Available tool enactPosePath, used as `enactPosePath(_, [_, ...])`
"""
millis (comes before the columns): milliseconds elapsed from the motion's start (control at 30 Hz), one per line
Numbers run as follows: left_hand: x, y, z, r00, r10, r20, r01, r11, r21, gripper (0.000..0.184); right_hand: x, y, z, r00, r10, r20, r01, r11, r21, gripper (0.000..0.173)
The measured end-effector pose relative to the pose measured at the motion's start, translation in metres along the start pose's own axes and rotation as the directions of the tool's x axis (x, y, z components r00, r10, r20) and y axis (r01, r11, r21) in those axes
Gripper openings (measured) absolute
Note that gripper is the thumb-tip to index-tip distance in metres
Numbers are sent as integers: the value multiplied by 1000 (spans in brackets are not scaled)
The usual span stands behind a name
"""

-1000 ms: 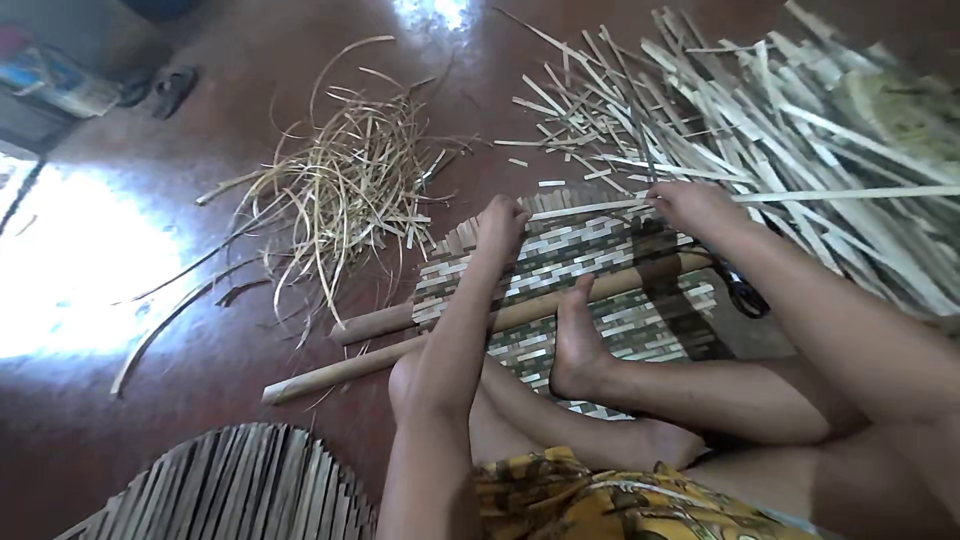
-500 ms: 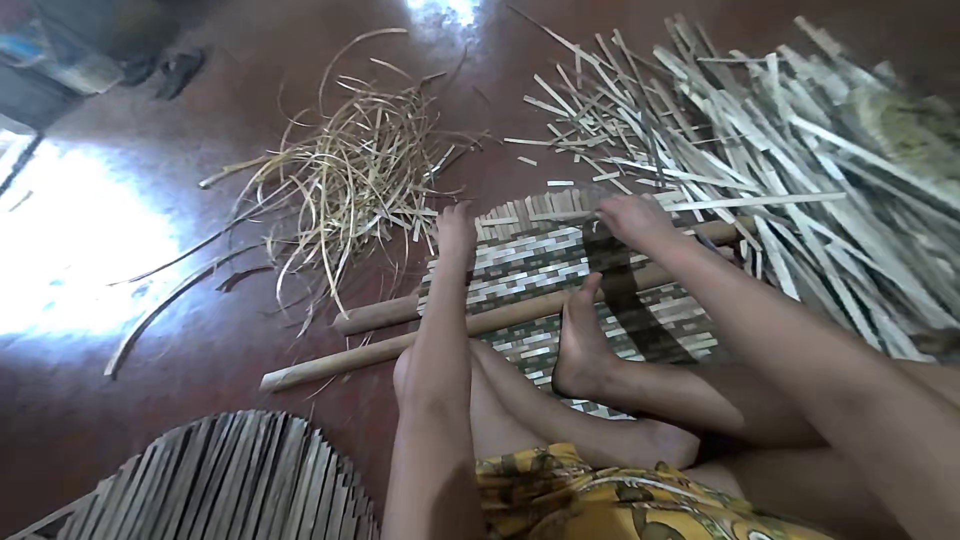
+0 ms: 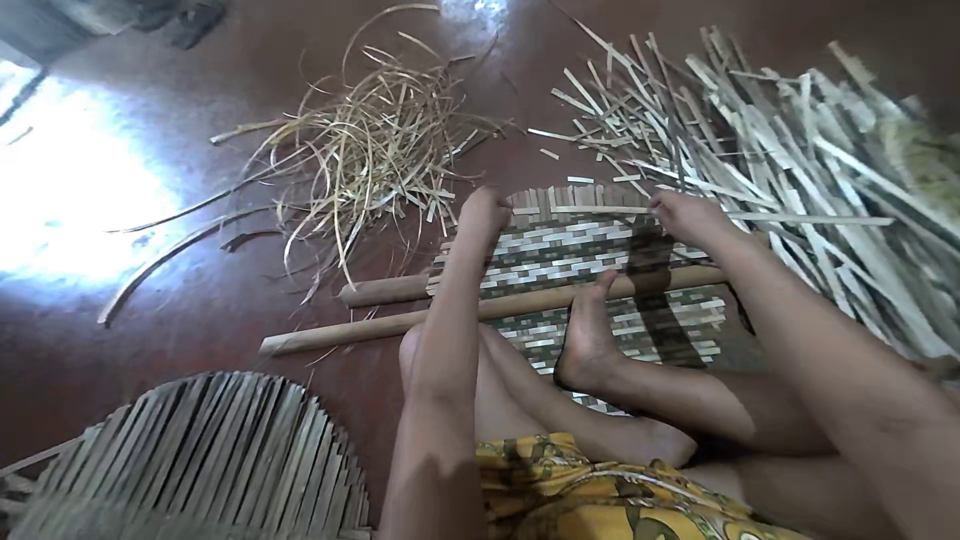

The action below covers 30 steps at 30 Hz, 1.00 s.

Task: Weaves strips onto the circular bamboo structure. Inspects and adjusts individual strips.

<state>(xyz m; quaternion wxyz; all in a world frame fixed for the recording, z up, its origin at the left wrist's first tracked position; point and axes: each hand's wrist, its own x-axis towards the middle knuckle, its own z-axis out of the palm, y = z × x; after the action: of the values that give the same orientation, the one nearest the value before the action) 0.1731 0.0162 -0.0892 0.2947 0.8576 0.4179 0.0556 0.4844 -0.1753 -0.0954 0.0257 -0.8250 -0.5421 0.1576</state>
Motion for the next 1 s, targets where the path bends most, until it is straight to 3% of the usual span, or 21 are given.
enactPosePath(133, [-7,-3,-7,990,-12,143,26,995,-101,28,8,-12,9,997,-75,-22,75,997,-17,30])
enactPosePath(267, [-9,-5,-14,991,-105,85,109,993,-38,34,19,-51,14,987,-152,-49,149,988,-46,30])
enactPosePath(467, [-10,-78,-20,967,-250,41,253,962,-100,25,45,-99,34,984,-176,39,179,979,-93,30])
enactPosePath(567, [-3,-103,-8,966,-237,101,255,935,-246,28,47,-103,33,983,-172,60,177,979,-104,30])
enactPosePath(700, [-1,-113,-4,976,-208,64,217,901,-377,31,46,-98,33,984,-170,48,174,982,-74,30])
enactPosePath(800, [1,-113,-4,980,-200,25,194,903,-383,30,45,-95,35,985,-165,45,167,984,-65,31])
enactPosePath(1000, [-11,-103,-22,959,-232,162,270,920,-284,28,46,-96,27,982,-181,48,185,979,-82,32])
